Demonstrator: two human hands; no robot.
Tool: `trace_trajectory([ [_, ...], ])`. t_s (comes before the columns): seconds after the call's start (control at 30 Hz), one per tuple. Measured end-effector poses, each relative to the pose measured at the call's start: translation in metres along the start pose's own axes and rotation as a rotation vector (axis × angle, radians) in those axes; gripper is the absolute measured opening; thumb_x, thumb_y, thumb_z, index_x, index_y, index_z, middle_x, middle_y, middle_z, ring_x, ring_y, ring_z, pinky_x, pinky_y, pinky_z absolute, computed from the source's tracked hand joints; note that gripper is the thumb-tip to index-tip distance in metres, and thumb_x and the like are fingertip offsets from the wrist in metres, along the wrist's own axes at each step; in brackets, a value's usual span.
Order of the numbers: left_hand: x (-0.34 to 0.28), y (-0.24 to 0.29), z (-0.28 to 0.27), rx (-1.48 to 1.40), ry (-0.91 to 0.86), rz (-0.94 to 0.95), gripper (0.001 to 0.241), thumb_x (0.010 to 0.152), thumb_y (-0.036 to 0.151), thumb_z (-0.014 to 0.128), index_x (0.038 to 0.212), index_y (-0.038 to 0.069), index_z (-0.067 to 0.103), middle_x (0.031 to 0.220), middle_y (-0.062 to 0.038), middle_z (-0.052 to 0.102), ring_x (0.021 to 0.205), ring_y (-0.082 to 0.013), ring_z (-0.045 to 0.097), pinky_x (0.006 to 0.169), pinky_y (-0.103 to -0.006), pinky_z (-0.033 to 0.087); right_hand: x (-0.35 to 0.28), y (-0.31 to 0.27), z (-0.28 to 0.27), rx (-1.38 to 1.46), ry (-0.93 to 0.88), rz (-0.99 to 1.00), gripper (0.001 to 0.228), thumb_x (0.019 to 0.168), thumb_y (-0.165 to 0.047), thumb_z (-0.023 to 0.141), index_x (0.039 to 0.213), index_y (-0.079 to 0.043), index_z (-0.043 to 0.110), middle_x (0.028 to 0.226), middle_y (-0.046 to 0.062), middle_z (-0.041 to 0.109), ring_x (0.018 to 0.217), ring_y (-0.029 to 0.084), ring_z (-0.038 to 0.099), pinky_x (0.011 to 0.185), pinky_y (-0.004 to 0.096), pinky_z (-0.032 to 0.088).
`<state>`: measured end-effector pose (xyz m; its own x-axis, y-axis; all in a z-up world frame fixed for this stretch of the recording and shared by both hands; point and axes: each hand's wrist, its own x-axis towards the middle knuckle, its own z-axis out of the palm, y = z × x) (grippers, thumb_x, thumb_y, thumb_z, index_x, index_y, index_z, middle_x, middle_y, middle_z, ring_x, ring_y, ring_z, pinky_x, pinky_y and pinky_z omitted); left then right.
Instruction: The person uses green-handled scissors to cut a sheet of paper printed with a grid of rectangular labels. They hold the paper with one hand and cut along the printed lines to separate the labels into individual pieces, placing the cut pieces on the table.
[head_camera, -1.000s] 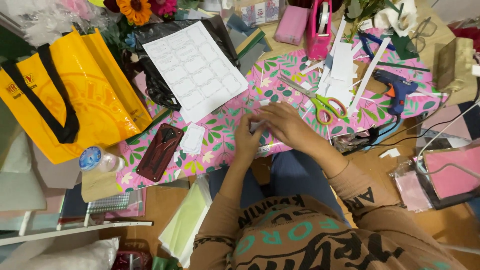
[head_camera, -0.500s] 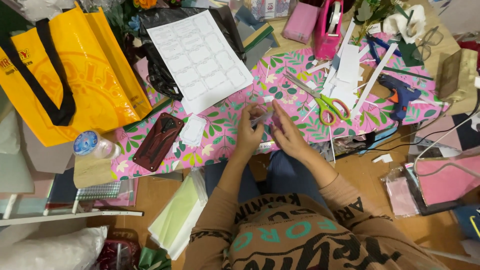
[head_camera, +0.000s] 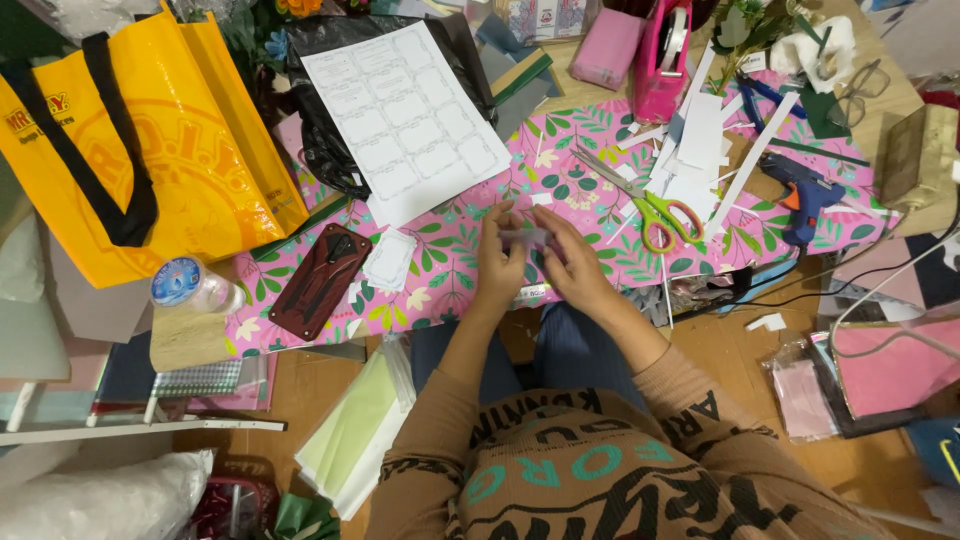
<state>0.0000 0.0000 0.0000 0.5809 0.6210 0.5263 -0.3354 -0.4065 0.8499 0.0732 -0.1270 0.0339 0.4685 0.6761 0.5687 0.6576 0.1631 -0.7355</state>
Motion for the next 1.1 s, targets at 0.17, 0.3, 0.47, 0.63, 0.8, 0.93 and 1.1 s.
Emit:
trace_trajectory([
  [0.17, -0.002, 0.009, -0.005, 0.036, -0.021, 0.019, 0.065, 0.079, -0.018, 0.055, 0.140, 0.004, 0.050, 0.101, -0.011, 0.064, 0.094, -0.0257, 0.065, 0.089, -0.0401, 0.054, 0.003, 0.000, -0.001, -0.072, 0.030, -0.020, 0.043, 0.095, 0.007, 0.053, 0.134, -0.007, 0.067, 0.132, 0.015, 0.068, 0.125, 0.035, 0.063, 0.103, 0.048, 0.051],
  [0.3, -0.007, 0.009, 0.000, 0.073, -0.025, 0.025, 0.062, 0.082, -0.016, 0.053, 0.141, 0.002, 0.050, 0.104, -0.013, 0.065, 0.095, -0.0275, 0.066, 0.089, -0.0417, 0.055, 0.004, -0.009, 0.001, -0.055, 0.067, -0.002, 0.042, 0.096, 0.008, 0.053, 0.130, -0.007, 0.071, 0.126, 0.017, 0.071, 0.119, 0.037, 0.066, 0.099, 0.049, 0.053],
  [0.47, -0.006, -0.001, 0.003, 0.109, -0.026, 0.047, 0.064, 0.081, -0.015, 0.055, 0.141, 0.005, 0.053, 0.106, -0.013, 0.066, 0.098, -0.0293, 0.068, 0.091, -0.0417, 0.055, 0.002, -0.002, 0.005, -0.081, 0.089, -0.015, 0.043, 0.095, 0.011, 0.055, 0.132, -0.005, 0.070, 0.126, 0.019, 0.071, 0.118, 0.038, 0.067, 0.098, 0.049, 0.054],
  [0.63, -0.006, -0.005, 0.006, 0.184, 0.000, 0.096, 0.061, 0.081, -0.011, 0.059, 0.139, 0.008, 0.056, 0.105, -0.013, 0.067, 0.099, -0.0318, 0.068, 0.092, -0.0425, 0.055, 0.001, 0.002, 0.007, -0.078, 0.084, 0.010, 0.040, 0.094, 0.011, 0.056, 0.128, -0.004, 0.072, 0.117, 0.019, 0.074, 0.113, 0.039, 0.069, 0.096, 0.048, 0.055],
  [0.8, -0.007, -0.010, 0.005, 0.128, 0.009, 0.106, 0.049, 0.086, -0.006, 0.059, 0.130, 0.014, 0.066, 0.102, -0.004, 0.070, 0.100, -0.0252, 0.068, 0.095, -0.0381, 0.054, -0.002, 0.014, -0.001, -0.100, 0.130, -0.017, 0.043, 0.094, 0.006, 0.065, 0.137, 0.002, 0.064, 0.125, 0.027, 0.067, 0.120, 0.043, 0.063, 0.099, 0.052, 0.051],
  [0.93, -0.003, 0.014, -0.030, 0.174, 0.125, 0.107, 0.038, 0.090, 0.000, 0.061, 0.123, 0.017, 0.070, 0.104, 0.001, 0.071, 0.100, -0.0202, 0.069, 0.095, -0.0343, 0.053, -0.003, 0.012, -0.006, -0.016, 0.140, -0.036, 0.039, 0.097, 0.005, 0.064, 0.136, 0.004, 0.063, 0.129, 0.025, 0.064, 0.123, 0.041, 0.061, 0.104, 0.050, 0.048],
  [1.1, 0.004, 0.051, -0.104, 0.223, 0.390, -0.148, 0.025, 0.090, 0.006, 0.065, 0.113, 0.011, 0.073, 0.103, -0.011, 0.072, 0.104, -0.0290, 0.068, 0.096, -0.0407, 0.051, -0.006, 0.016, -0.004, 0.078, 0.170, 0.004, 0.034, 0.097, 0.010, 0.063, 0.131, 0.009, 0.063, 0.131, 0.024, 0.060, 0.127, 0.036, 0.059, 0.107, 0.045, 0.047],
])
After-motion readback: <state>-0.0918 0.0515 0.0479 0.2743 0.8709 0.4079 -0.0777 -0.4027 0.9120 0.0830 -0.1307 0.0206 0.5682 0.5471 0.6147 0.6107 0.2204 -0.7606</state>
